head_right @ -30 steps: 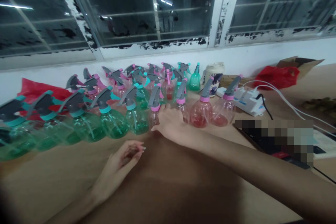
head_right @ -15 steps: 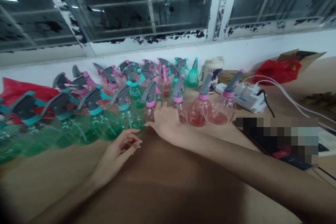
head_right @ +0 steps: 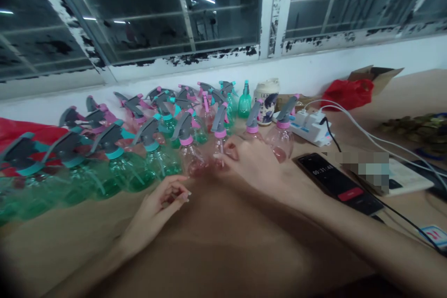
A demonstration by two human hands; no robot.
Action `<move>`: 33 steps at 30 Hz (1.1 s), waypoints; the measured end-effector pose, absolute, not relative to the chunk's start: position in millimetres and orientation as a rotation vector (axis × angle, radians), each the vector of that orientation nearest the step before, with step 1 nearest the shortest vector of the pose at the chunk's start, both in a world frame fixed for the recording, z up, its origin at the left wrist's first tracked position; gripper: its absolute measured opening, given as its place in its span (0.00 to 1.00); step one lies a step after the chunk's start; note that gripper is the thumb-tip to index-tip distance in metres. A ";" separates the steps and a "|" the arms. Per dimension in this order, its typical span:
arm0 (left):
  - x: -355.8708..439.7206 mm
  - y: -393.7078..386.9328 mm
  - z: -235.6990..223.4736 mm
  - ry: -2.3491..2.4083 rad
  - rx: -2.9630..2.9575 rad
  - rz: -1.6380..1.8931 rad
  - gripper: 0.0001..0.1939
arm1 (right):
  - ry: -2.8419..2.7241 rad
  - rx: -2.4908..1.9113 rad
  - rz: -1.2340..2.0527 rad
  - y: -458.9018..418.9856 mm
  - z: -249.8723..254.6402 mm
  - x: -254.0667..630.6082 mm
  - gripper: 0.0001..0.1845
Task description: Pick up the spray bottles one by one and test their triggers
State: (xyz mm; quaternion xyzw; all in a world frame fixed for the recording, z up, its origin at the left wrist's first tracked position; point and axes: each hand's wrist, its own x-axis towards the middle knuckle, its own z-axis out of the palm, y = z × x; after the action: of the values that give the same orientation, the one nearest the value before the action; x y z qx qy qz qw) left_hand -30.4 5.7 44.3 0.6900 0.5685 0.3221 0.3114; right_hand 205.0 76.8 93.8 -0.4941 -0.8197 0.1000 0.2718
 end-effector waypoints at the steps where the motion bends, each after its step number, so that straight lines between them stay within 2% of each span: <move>1: -27.1 5.8 45.5 1.490 1.828 0.847 0.12 | -2.175 -1.300 0.368 82.9 91.4 211.6 0.15; 4: -18.5 5.0 47.0 1.469 1.849 0.843 0.12 | -2.055 -1.269 0.538 98.0 81.6 221.8 0.18; 11: -9.2 -3.6 46.8 1.466 1.865 0.789 0.13 | -2.001 -1.303 0.448 112.8 57.8 199.5 0.37; 13: -8.7 -7.0 49.0 1.475 1.862 0.777 0.13 | -1.994 -1.321 0.427 117.3 53.5 190.5 0.40; 22: -7.1 -13.3 53.3 1.515 1.846 0.758 0.12 | -2.015 -1.422 0.301 122.5 51.7 176.0 0.30; 33: -15.6 -1.6 57.9 1.536 1.760 0.914 0.12 | -2.163 -1.313 0.197 98.1 45.1 198.4 0.34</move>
State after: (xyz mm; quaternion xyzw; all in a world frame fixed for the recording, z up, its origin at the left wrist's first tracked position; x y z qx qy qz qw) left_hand -15.6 -1.6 57.9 0.6667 0.5820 0.3464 0.3112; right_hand 198.4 98.1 45.1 -0.4940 -0.8137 0.0742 0.2971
